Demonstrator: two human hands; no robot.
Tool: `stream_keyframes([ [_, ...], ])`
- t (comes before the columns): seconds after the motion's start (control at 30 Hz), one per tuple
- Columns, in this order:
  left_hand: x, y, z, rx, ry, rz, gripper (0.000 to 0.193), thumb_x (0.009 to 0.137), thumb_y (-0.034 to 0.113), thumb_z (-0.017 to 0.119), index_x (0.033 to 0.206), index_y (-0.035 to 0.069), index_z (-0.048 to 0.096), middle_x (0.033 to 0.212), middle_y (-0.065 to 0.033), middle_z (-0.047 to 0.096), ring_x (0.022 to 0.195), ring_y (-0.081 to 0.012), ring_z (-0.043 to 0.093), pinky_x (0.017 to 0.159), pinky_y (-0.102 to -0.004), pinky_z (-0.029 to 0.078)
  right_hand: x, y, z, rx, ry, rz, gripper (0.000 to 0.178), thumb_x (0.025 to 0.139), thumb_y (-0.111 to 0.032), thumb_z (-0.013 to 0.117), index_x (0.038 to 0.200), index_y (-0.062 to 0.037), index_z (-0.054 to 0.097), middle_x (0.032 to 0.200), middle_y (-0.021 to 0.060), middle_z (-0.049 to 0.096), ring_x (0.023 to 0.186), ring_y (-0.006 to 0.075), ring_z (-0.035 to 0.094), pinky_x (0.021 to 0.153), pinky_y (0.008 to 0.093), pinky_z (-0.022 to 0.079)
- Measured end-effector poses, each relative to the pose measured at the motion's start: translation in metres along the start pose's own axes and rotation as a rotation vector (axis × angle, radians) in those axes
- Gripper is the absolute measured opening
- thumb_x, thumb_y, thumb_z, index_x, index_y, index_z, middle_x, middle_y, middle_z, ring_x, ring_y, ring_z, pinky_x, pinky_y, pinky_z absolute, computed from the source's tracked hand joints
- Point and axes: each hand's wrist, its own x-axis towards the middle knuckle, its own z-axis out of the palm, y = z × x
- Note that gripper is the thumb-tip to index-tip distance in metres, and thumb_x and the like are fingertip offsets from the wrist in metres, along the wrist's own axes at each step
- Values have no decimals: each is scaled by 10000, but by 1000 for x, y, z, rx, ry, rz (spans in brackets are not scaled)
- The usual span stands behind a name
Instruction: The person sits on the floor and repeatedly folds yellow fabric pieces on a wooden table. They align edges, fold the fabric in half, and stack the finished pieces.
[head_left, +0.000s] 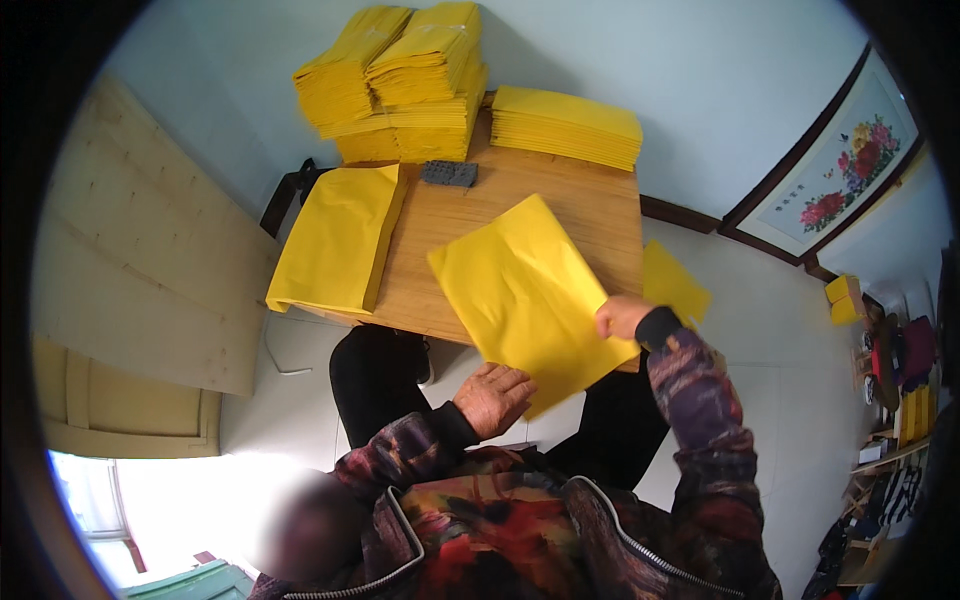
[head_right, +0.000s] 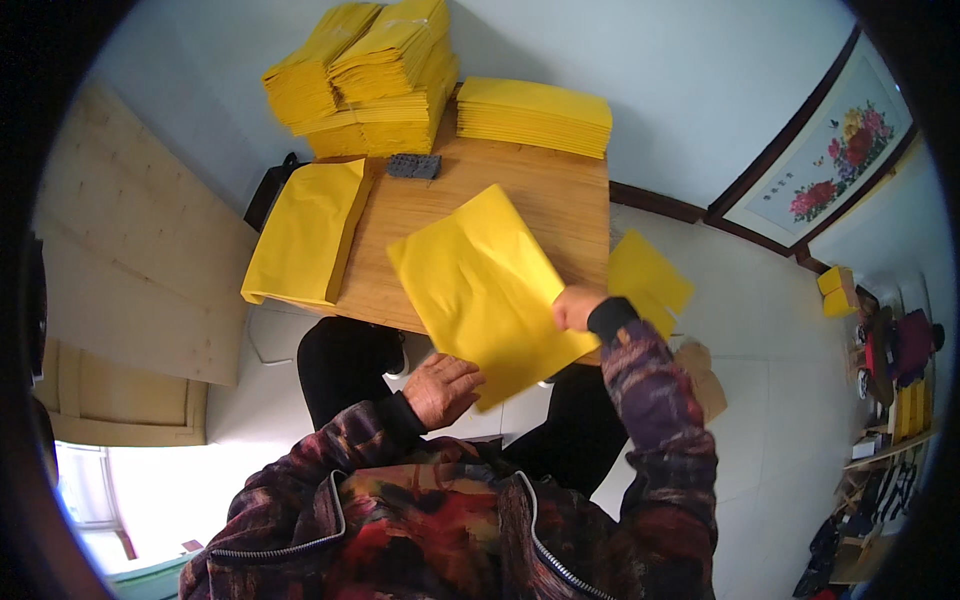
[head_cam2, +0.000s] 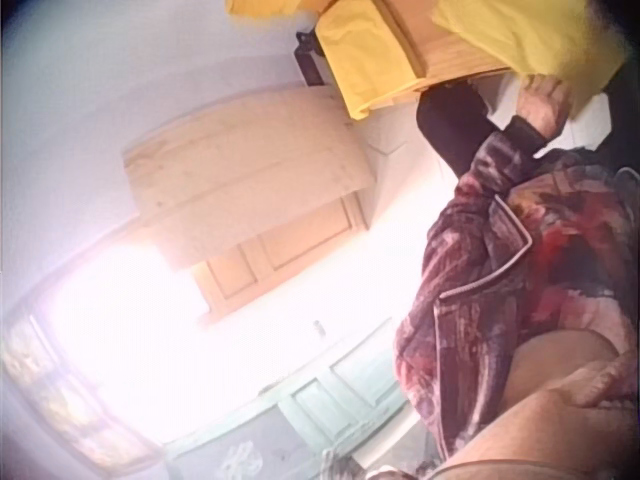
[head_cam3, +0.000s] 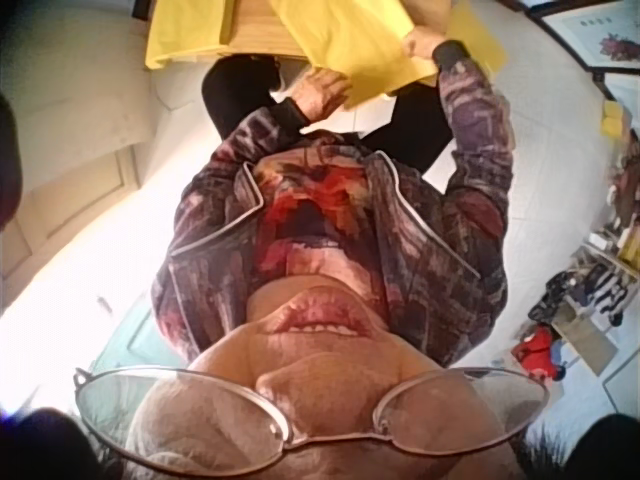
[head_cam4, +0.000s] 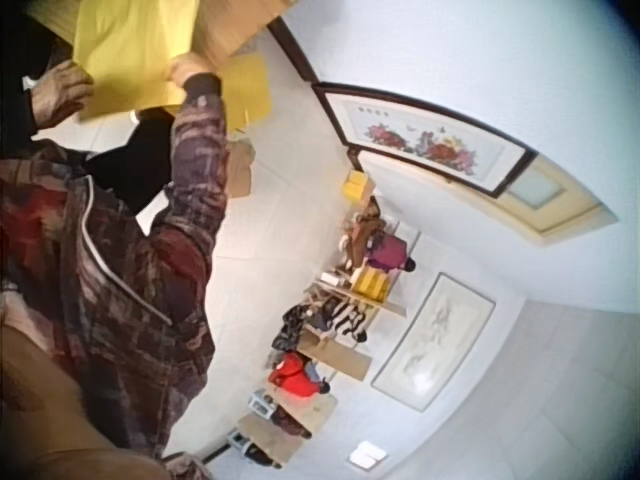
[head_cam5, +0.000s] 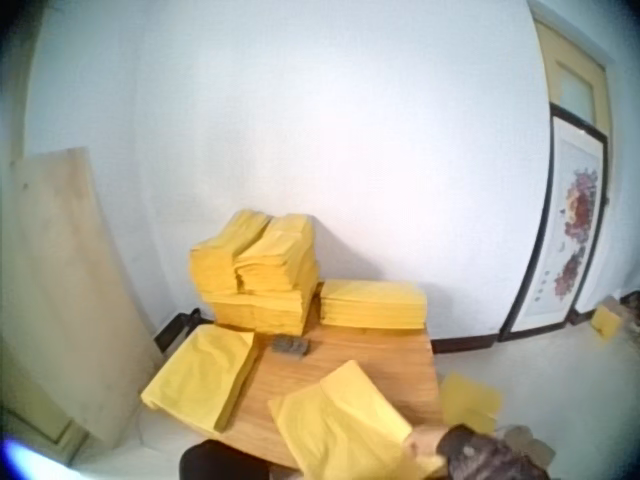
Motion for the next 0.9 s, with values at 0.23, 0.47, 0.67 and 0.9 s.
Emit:
stream_keyframes([
  [0.23, 16, -43, -8, 104, -24, -157, 519, 752, 177, 765, 1227, 79, 578, 1290, -147, 538, 1157, -345, 535, 941, -442, 451, 53, 8, -58, -310, 337, 71, 140, 813, -79, 593, 892, -51, 704, 1208, 173, 620, 1093, 379, 577, 927, 483, 454],
  [0.47, 42, -91, -5, 265, -147, -358, 647, 855, 347, 679, 1417, 123, 452, 1551, -106, 318, 1444, -306, 283, 1152, -483, 266, 32, -30, 12, -100, 872, -218, 227, 757, -163, 701, 973, -100, 674, 1315, 118, 532, 1240, 370, 455, 979, 512, 394],
  [0.67, 81, -112, 6, 391, -277, -408, 681, 921, 471, 571, 1479, 134, 375, 1594, -90, 249, 1466, -280, 243, 1177, -479, 217, 35, -69, 36, -47, 656, 30, 585, 923, -355, 625, 1427, -118, 447, 1547, 103, 306, 1445, 358, 229, 1141, 578, 227],
  [0.9, 78, -114, 25, 437, -260, -486, 711, 924, 517, 540, 1519, 195, 321, 1609, -81, 222, 1486, -290, 186, 1181, -533, 140, 55, -44, 36, 9, 614, 239, 770, 885, -491, 623, 1493, -113, 341, 1592, 140, 214, 1473, 364, 160, 1173, 557, 147],
])
